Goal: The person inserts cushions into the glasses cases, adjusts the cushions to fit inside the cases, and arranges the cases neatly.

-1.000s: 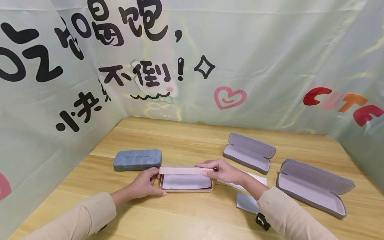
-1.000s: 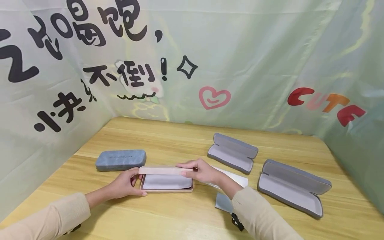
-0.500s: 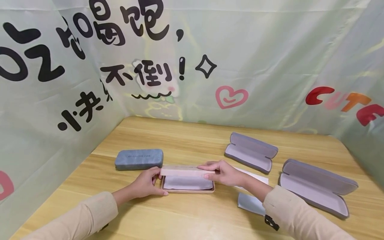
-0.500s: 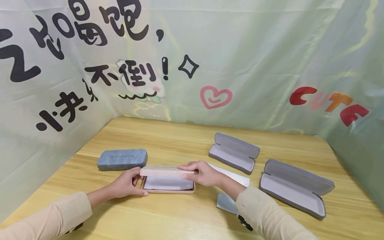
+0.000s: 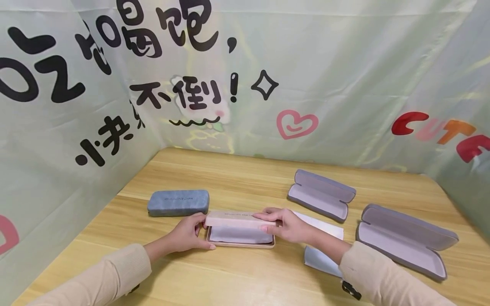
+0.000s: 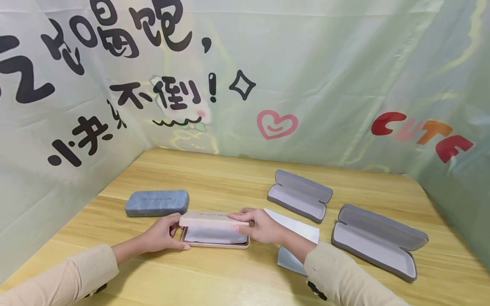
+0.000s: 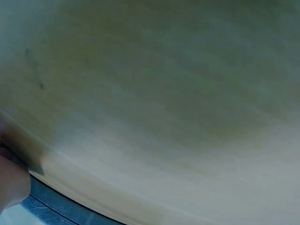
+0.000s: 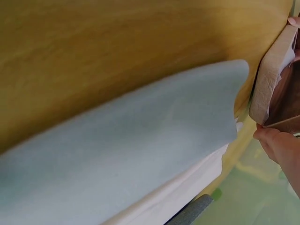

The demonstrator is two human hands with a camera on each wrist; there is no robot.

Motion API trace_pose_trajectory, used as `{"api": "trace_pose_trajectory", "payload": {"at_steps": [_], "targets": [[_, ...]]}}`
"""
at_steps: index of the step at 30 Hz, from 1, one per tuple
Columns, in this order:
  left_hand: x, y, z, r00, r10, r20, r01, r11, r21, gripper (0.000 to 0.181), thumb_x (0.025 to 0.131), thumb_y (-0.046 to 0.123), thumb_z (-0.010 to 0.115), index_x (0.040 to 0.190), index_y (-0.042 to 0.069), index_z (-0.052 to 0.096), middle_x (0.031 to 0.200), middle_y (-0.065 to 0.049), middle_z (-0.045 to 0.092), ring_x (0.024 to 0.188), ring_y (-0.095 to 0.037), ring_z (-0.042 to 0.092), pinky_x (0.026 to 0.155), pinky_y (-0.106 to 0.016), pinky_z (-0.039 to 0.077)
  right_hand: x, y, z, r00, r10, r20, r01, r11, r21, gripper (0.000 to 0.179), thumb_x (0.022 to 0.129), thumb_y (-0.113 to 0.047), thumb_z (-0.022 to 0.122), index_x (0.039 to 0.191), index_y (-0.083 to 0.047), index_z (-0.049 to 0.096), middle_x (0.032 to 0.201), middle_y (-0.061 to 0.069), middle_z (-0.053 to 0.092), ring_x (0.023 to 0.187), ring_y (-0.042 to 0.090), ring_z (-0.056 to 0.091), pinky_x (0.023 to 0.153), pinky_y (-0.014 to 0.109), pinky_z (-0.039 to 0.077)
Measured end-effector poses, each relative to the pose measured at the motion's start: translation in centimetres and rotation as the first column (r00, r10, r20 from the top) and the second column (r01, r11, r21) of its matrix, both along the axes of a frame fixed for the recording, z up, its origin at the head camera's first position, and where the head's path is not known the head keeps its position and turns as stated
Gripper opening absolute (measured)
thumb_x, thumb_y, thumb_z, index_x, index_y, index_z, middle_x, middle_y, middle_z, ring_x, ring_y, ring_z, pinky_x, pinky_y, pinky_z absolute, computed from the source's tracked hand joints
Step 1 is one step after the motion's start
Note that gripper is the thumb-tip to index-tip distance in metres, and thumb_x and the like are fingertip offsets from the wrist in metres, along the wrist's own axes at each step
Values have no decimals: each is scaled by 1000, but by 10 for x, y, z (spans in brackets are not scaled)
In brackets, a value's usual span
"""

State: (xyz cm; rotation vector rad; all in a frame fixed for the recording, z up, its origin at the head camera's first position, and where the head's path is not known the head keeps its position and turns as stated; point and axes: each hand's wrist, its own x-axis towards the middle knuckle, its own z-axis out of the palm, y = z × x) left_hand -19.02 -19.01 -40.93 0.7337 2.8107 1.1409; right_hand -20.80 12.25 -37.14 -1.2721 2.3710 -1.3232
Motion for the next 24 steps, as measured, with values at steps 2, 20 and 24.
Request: {"api": "trace_pose_trajectory", "payload": {"at_steps": [2,20,24], "targets": [[0,0,0,1000,-1,-3,1,1000,-1,47,60,35,86,82,10,51,69,3,40,54,-1,34,49,-16,31,1,0,0,1000,-6,-4,6,1000,-1,37,90,-10,59,122,7,55,108,23,59,71,1,42,57,18,40],[0,-2,0,1000,-1,15,1,1000,-5,67,61,37,85,112,2,58,78,2,46,56,-2,35,49,-18,32,12,-2,-1,997,-78,-13,79,996,47,38,89,-18,61,123,1,58,116,23,56,81,15,56,55,19,42],[-1,-2,-2,1000,-3,8,3,1000,-5,65,61,37,85,110,3,59,78,2,47,56,-2,36,49,-18,33,13,-3,-2,996,-87,-19,88,995,56,38,89,-18,61,122,0,58,117,23,56,85,16,58,55,19,43]]}}
